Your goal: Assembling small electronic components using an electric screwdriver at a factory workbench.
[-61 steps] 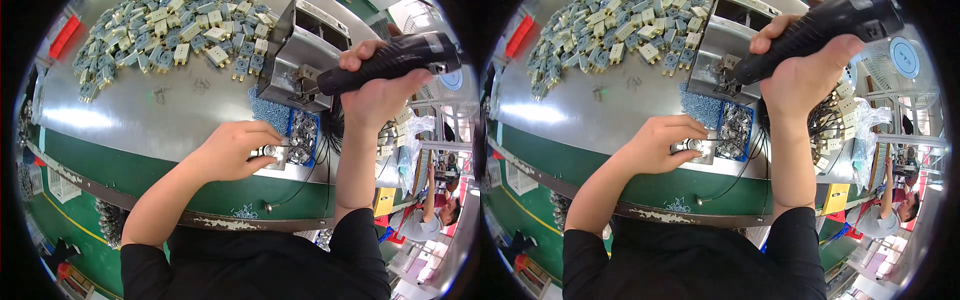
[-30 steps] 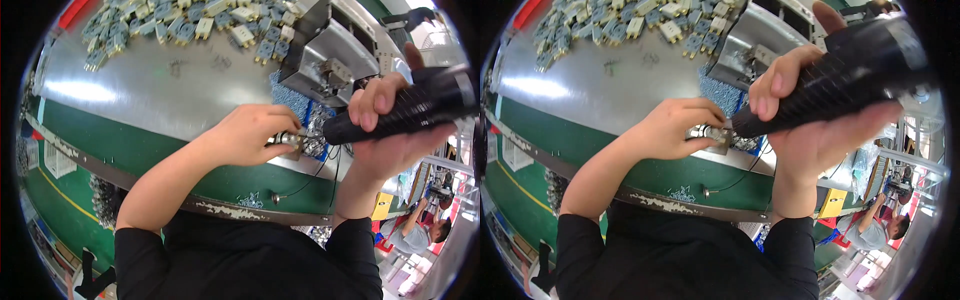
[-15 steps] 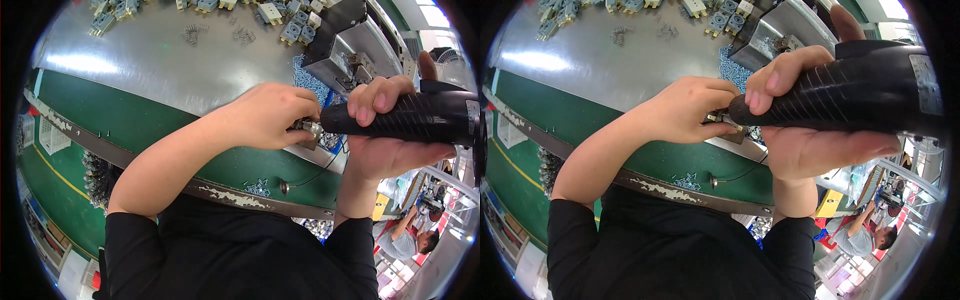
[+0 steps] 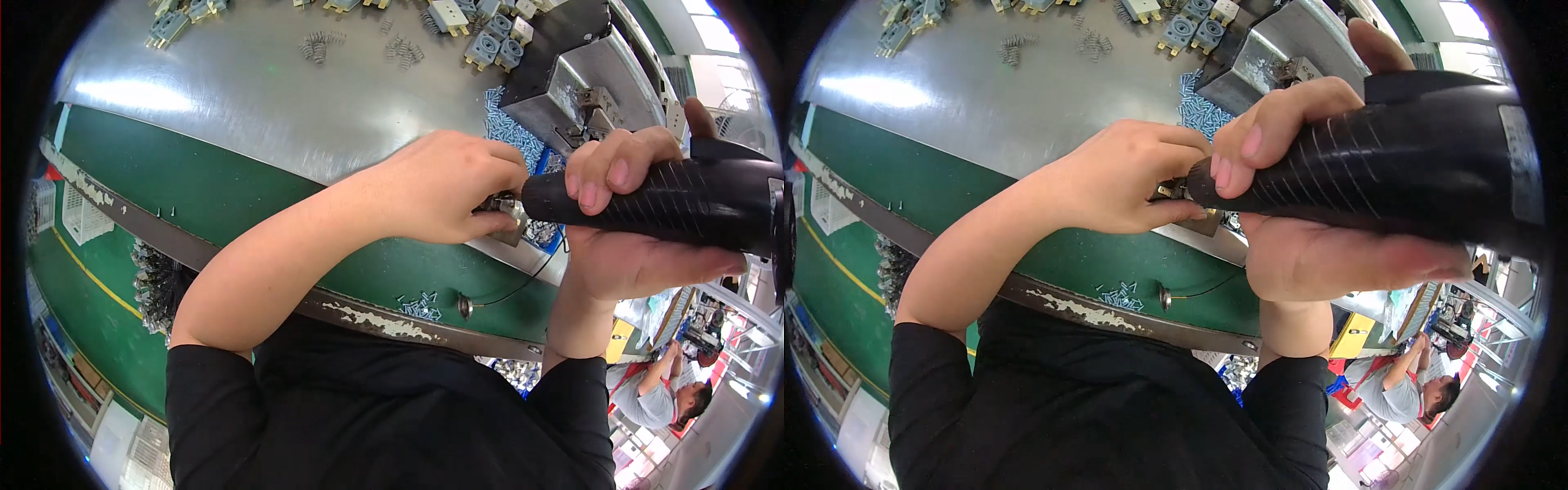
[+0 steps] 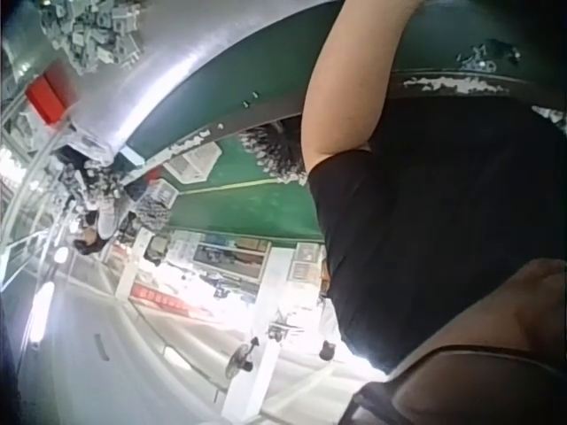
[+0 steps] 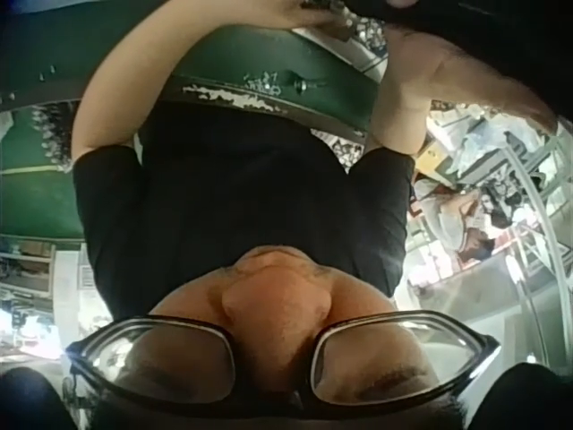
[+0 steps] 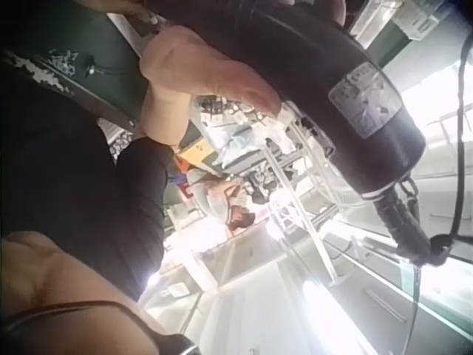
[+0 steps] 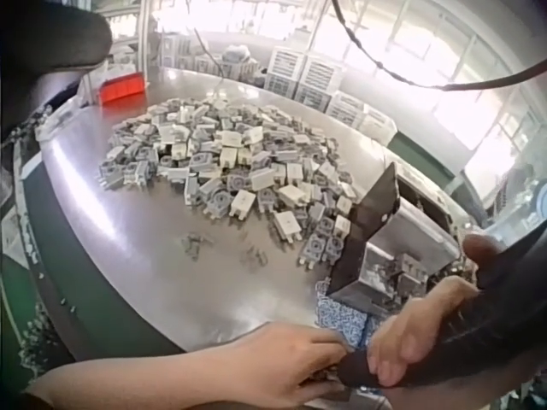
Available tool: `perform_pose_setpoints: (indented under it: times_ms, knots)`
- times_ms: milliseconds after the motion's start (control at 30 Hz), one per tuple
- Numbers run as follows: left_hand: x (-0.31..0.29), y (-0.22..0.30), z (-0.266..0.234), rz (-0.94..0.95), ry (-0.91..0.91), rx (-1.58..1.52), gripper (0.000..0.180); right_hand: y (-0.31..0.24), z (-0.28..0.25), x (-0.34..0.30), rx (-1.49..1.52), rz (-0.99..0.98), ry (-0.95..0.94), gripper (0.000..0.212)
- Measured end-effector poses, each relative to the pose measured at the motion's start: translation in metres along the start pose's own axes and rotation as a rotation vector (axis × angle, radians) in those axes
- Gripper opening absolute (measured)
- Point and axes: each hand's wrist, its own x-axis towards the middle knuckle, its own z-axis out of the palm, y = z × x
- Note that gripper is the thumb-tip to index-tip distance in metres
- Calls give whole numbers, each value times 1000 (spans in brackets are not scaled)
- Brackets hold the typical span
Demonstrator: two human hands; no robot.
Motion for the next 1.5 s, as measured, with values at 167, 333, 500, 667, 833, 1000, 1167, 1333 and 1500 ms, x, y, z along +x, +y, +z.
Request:
perform_pose_setpoints:
  times_ms: [167,333,500,667,833,1000,1167,1333,1500]
  knots:
    - [0,-1,1,10,5,-4,27,0,0,1,16,0,-12,129]
    - [0,-1,0,-9,-20,13,27,-9,-9,0,-113,4,-106,129]
    - [0,-1,0,15,-7,2,27,-1,-7,2,40,2,-93,128]
    - [-1,1,-2,-24,-29,-21,27,-3,-8,3,27,16,-123,127]
    - [-1,0,-2,-34,-50,-1,27,-11,-9,-1,-137,15,-154,127]
    - [-1,1,-2,-13,-28,-1,26,-2,-9,0,-39,24,-92,119]
    - [1,1,1,-20,-26,-23,25,-7,-3,-3,-80,3,-161,133]
    - [-3,-3,0,-28,-18,3,25,10,-4,-9,61,-15,-179,109]
    - [1,-3,0,-22,-26,6,27,13,-8,-7,59,-63,-268,102]
